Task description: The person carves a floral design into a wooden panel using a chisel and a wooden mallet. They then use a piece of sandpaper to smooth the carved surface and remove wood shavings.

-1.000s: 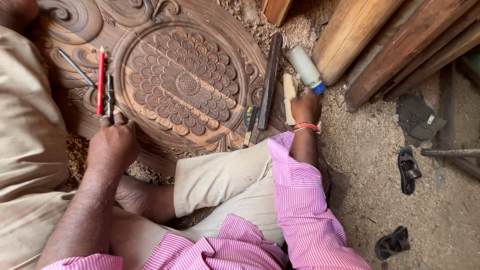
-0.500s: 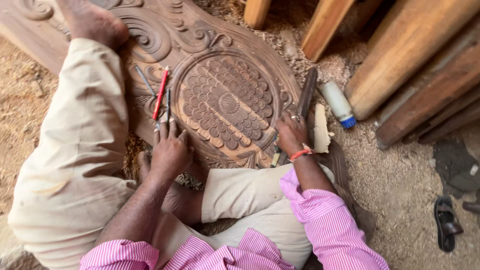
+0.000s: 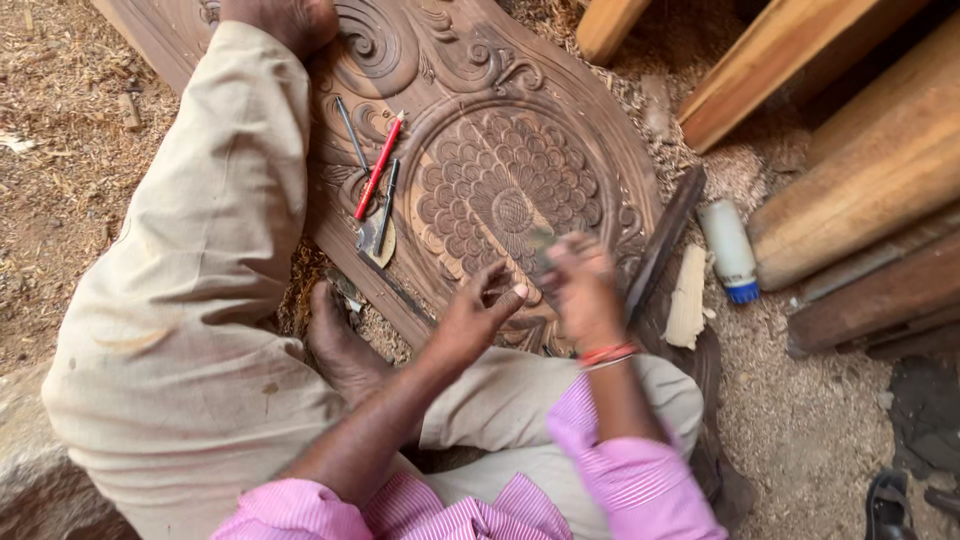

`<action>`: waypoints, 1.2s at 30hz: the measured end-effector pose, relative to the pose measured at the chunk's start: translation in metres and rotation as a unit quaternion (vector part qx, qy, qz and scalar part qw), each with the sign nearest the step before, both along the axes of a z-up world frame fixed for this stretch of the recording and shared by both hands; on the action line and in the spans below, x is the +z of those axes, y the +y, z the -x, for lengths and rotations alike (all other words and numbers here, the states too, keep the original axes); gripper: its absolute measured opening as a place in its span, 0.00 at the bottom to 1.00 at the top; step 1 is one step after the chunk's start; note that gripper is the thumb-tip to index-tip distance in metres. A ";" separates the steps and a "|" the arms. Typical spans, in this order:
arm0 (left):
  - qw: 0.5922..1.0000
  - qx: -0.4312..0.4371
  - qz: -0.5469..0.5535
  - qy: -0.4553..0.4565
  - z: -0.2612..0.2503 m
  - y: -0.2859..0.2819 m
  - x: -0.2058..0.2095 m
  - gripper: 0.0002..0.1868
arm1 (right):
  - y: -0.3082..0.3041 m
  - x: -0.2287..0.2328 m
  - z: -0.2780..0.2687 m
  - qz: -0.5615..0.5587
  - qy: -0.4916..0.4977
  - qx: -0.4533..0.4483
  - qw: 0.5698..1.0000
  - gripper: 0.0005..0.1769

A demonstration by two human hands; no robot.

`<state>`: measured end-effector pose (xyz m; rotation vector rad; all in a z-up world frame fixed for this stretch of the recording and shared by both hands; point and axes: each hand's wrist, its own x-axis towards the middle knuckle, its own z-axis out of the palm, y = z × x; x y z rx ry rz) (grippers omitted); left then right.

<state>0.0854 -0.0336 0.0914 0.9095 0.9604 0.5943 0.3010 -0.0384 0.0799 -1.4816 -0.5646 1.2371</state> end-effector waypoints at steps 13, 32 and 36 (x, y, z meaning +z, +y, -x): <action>0.959 0.204 0.198 0.000 0.016 0.048 -0.071 0.14 | 0.049 0.040 0.097 -0.251 -0.615 0.344 0.664 0.23; 0.887 -0.339 -0.256 0.183 0.032 -0.006 -0.005 0.19 | 0.239 0.005 0.146 -0.209 -0.724 0.555 0.352 0.08; 0.825 -0.372 -0.314 0.288 0.036 -0.003 0.001 0.20 | 0.247 -0.003 0.152 -0.201 -0.728 0.601 0.263 0.09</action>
